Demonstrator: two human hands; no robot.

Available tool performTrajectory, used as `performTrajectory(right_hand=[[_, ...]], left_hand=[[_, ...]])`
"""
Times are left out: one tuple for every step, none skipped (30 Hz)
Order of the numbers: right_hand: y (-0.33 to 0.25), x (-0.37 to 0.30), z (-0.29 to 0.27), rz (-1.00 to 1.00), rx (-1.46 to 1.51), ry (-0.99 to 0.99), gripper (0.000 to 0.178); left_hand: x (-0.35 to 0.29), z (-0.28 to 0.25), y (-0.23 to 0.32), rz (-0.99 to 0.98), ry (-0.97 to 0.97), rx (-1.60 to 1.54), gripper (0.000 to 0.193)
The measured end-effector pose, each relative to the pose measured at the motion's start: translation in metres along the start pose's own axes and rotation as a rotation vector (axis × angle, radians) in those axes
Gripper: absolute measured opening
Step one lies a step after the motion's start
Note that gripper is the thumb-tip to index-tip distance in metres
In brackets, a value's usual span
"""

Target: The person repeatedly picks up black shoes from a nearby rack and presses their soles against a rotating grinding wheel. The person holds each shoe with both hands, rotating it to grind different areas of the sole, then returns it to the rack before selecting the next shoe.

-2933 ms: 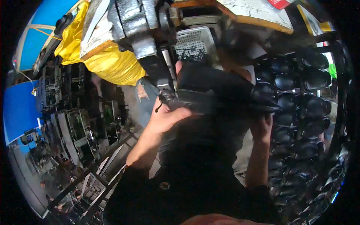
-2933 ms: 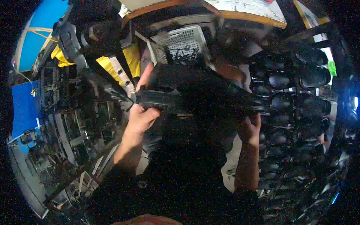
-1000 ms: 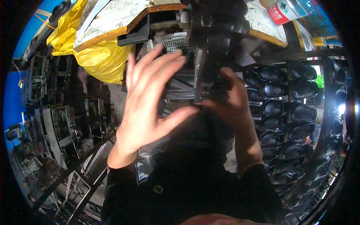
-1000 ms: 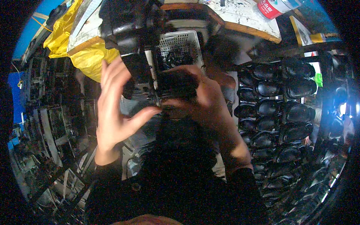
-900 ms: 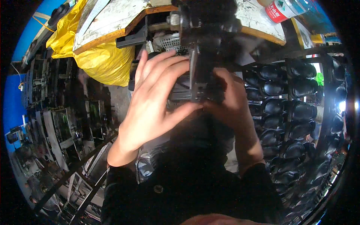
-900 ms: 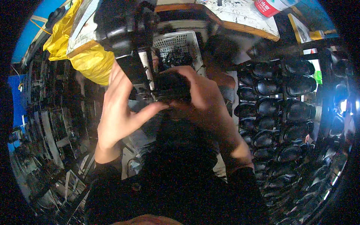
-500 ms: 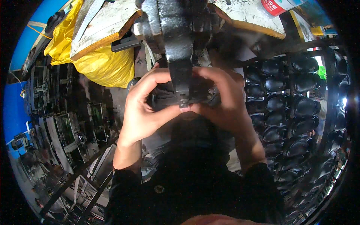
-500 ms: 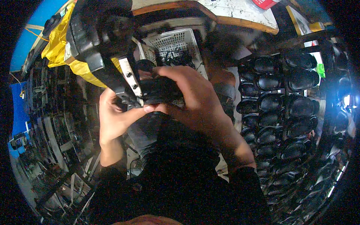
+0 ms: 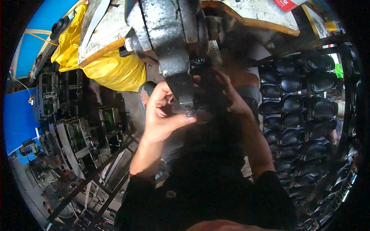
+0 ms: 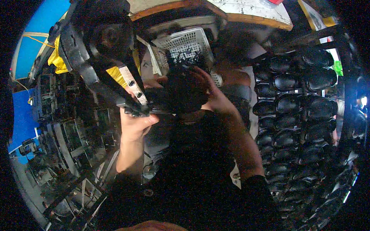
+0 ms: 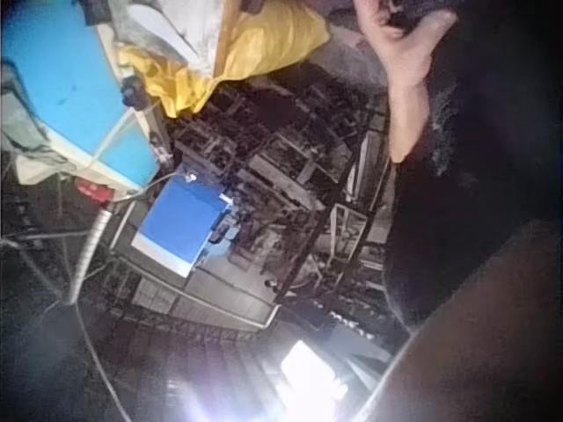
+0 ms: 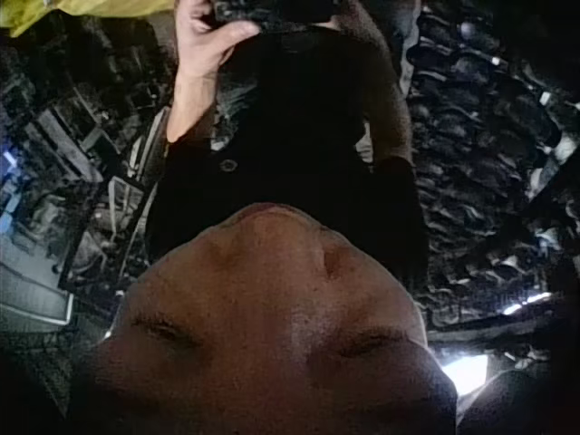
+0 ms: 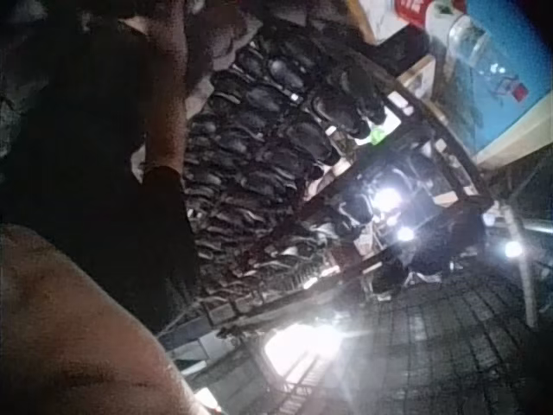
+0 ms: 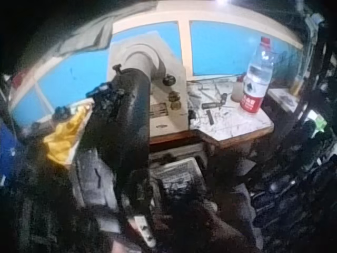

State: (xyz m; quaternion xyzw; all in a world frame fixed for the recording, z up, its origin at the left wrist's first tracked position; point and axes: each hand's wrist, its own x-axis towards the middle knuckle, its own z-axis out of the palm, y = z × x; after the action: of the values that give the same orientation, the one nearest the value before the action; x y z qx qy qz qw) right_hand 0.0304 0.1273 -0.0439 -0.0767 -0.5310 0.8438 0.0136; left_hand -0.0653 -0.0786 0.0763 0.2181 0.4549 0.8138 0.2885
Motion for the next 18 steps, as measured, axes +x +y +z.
performTrajectory(right_hand=[[-0.008,-0.003,-0.003,0.024,-0.001,0.009,0.12],[-0.018,-0.006,-0.007,0.048,-0.01,0.017,0.119],[-0.029,-0.01,-0.012,0.064,-0.029,0.027,0.118],[-0.041,-0.014,-0.017,0.062,-0.059,0.043,0.116],[-0.049,-0.017,-0.024,0.051,-0.102,0.054,0.115],[-0.058,-0.022,-0.03,0.03,-0.162,0.062,0.113],[-0.065,-0.025,-0.038,-0.01,-0.239,0.071,0.113],[-0.07,-0.028,-0.047,-0.05,-0.319,0.084,0.113],[-0.074,-0.03,-0.057,-0.09,-0.399,0.095,0.113],[-0.078,-0.033,-0.066,-0.129,-0.481,0.108,0.113],[-0.084,-0.035,-0.073,-0.166,-0.561,0.118,0.113],[-0.09,-0.036,-0.076,-0.204,-0.642,0.128,0.113],[-0.099,-0.037,-0.075,-0.185,-0.635,0.128,0.114],[-0.113,-0.038,-0.072,-0.167,-0.626,0.124,0.116],[-0.124,-0.038,-0.07,-0.148,-0.618,0.12,0.118],[-0.131,-0.04,-0.072,-0.176,-0.688,0.117,0.117],[-0.138,-0.042,-0.076,-0.204,-0.757,0.112,0.117],[-0.145,-0.042,-0.077,-0.232,-0.825,0.107,0.117]], left_hand=[[0.002,0.002,-0.005,0.025,-0.008,-0.034,0.065],[0.002,0.003,-0.006,0.024,-0.011,-0.042,0.066],[0.002,0.004,-0.006,0.023,-0.012,-0.048,0.067],[0.004,0.005,-0.005,0.031,-0.032,-0.063,0.067],[0.006,0.003,-0.009,0.041,-0.05,-0.08,0.066],[0.007,0.002,-0.012,0.052,-0.068,-0.097,0.066],[0.007,0.005,-0.011,0.057,-0.071,-0.108,0.065],[0.007,0.005,-0.013,0.064,-0.074,-0.12,0.065],[0.007,0.006,-0.014,0.072,-0.078,-0.133,0.065],[0.008,0.006,-0.016,0.078,-0.079,-0.155,0.065],[0.009,0.008,-0.017,0.085,-0.078,-0.176,0.065],[0.009,0.009,-0.017,0.091,-0.077,-0.198,0.065],[0.008,0.009,-0.017,0.087,-0.071,-0.223,0.065],[0.006,0.01,-0.016,0.085,-0.063,-0.247,0.065],[0.005,0.011,-0.015,0.083,-0.054,-0.27,0.064],[0.003,0.012,-0.015,0.082,-0.029,-0.294,0.064],[0.002,0.014,-0.014,0.081,-0.003,-0.317,0.064],[0.001,0.015,-0.013,0.081,0.023,-0.339,0.063]])
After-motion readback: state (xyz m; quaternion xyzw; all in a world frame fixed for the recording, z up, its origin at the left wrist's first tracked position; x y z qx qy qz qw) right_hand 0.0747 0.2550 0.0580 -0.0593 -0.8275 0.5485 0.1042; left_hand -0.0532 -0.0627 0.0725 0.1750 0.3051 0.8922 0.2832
